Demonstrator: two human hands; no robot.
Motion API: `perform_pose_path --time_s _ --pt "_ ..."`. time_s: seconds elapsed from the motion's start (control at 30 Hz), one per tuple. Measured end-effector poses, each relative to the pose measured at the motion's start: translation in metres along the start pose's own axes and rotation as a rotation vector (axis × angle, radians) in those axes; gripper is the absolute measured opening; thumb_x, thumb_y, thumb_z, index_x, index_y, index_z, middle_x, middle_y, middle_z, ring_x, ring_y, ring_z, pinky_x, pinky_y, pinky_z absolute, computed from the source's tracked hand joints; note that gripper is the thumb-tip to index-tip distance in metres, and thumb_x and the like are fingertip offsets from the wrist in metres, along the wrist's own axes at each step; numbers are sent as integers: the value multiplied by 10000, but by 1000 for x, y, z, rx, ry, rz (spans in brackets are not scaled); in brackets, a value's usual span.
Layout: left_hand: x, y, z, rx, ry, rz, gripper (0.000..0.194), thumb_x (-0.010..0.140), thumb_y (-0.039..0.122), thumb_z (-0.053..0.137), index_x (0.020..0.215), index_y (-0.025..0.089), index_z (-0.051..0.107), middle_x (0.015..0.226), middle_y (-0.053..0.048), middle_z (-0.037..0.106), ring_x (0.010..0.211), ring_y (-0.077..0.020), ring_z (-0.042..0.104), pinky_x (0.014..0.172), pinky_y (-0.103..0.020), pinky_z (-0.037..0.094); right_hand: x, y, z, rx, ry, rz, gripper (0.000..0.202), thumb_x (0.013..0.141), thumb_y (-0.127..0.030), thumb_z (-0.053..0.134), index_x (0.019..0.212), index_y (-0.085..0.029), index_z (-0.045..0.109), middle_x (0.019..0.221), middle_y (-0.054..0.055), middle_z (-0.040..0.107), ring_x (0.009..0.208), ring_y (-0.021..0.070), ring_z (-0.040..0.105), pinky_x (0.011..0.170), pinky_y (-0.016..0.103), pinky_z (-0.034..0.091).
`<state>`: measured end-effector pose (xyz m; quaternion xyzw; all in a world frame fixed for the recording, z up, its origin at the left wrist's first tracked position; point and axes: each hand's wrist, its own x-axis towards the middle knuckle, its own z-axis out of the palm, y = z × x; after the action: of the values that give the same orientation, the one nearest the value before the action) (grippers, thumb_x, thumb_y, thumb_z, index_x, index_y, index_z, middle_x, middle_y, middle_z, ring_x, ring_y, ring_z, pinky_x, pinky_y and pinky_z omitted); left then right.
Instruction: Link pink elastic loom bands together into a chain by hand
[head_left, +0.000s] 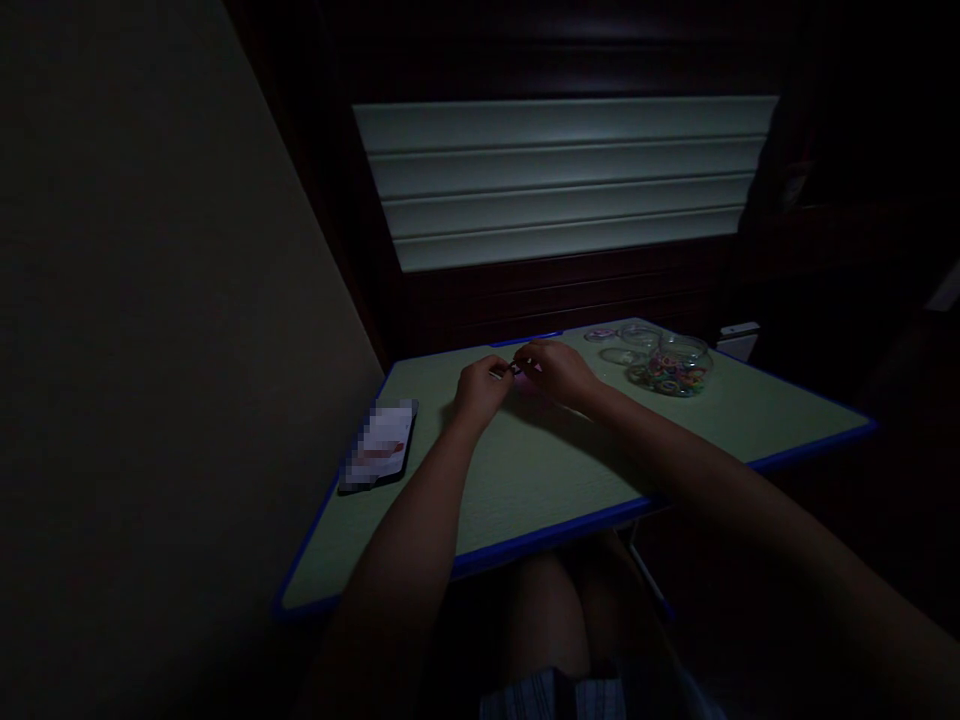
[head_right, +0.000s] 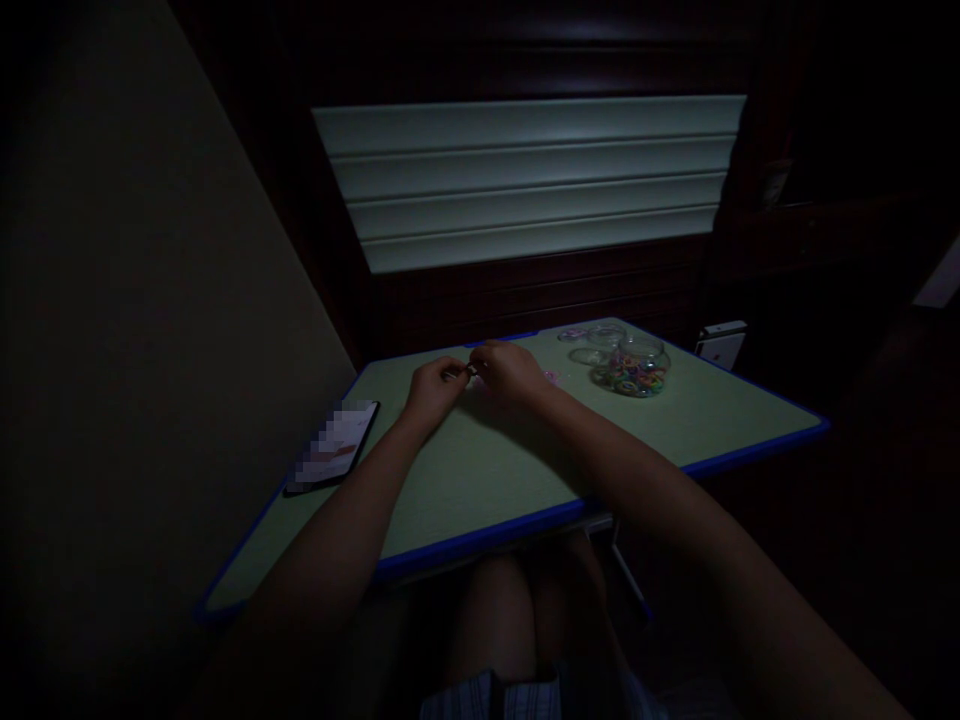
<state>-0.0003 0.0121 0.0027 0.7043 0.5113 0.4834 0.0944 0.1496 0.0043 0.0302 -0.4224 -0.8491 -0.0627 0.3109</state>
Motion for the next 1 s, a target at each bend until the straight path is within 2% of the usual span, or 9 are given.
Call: perform_pose_path --time_s 0.2,0.4,0.57,0.7,0.83,1.0 --pt "0 1 1 -34 24 -2 131 678 255 543 733 163 619 739 -30 642 606 -119 555 610 -230 421 1 3 3 61 7 1 243 811 -208 427 943 -179 628 917 70 636 799 139 564 680 217 373" --pt "0 2 0 -116 41 -20 104 652 243 565 698 168 620 716 -28 630 634 -127 554 624 -233 425 5 7 9 203 -6 72 215 744 -155 476 847 -159 664 850 64 661 778 142 576 691 222 387" --pt "3 -2 2 -223 13 -138 146 666 259 561 762 162 610 692 -25 613 617 -123 565 567 -223 437 11 11 18 563 -30 237 184 734 -210 523 782 -107 667 705 55 651 627 117 560 597 216 409" --pt "2 4 1 -362 -19 -288 190 693 274 550 830 145 584 670 -20 594 522 -100 550 481 -205 420 12 13 20 879 -66 402 177 713 -252 577 761 -99 652 630 38 625 538 85 529 550 209 424" --pt "-1 13 -2 -399 -105 -389 244 736 322 522 908 152 560 578 1 560 455 -98 526 415 -186 381 11 14 19 1011 -60 481 176 680 -273 630 734 -105 639 618 30 615 528 69 520 545 199 430" --pt "-2 18 -4 -422 -90 -405 197 752 294 518 878 151 565 568 0 557 471 -88 528 438 -176 395 11 17 21 1068 -81 482 171 683 -281 632 734 -117 628 635 30 622 552 69 533 541 181 427"
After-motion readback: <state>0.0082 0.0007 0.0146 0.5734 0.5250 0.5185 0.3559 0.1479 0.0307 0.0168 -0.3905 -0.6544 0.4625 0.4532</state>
